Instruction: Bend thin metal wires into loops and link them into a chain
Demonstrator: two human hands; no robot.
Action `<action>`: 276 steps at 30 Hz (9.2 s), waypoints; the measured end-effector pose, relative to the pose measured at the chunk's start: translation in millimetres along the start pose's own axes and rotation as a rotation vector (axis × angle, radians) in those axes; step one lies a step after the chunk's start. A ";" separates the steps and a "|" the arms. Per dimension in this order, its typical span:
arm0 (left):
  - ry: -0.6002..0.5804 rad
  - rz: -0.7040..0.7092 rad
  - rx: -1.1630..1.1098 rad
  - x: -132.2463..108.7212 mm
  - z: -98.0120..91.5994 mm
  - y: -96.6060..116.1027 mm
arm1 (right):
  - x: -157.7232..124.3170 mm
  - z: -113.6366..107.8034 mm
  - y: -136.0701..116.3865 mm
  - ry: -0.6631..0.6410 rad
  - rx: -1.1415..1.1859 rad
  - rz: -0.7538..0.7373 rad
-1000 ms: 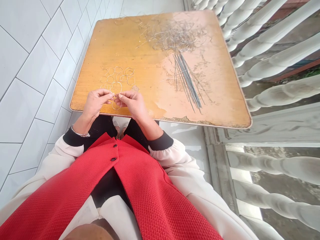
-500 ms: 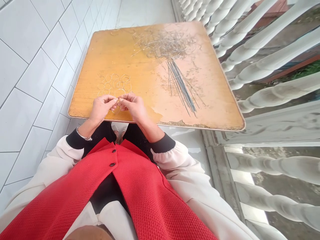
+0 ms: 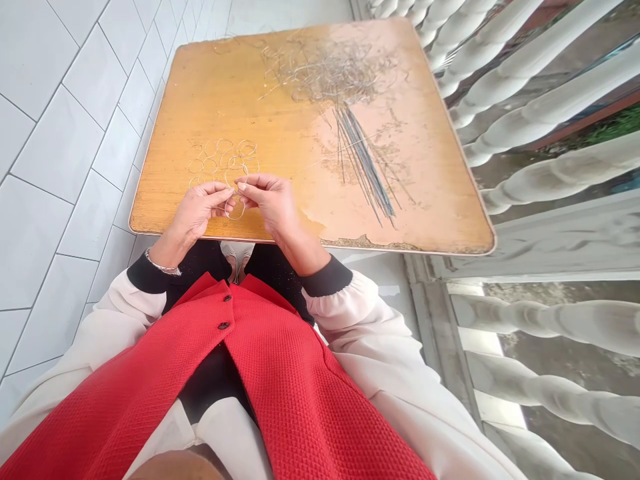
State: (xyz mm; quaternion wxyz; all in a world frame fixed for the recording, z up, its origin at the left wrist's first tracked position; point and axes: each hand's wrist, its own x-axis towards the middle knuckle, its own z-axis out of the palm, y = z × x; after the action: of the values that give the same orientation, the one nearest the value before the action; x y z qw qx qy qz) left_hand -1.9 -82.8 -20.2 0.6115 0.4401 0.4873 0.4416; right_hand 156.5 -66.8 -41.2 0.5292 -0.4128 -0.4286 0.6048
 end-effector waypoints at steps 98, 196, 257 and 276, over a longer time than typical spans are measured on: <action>0.027 0.028 0.029 -33.6 0.3 -10.2 | -59.7 -4.7 4.5 -0.124 -0.084 0.202; -0.011 -0.018 0.037 -38.6 -5.9 -11.3 | -34.8 2.9 0.2 -0.141 -0.220 0.021; 0.180 0.357 0.549 -18.6 -17.6 -22.9 | -36.5 11.5 7.2 -0.067 -0.263 0.054; 0.132 0.069 0.344 -28.6 -6.9 -6.9 | -32.5 11.3 9.8 -0.062 -0.219 0.032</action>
State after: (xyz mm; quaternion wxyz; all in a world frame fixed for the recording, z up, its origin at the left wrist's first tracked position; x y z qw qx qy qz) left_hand -11.7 -111.3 -21.9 0.4784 0.5244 0.5795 0.4004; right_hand 146.2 -100.8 -45.8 0.4576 -0.4561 -0.5017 0.5752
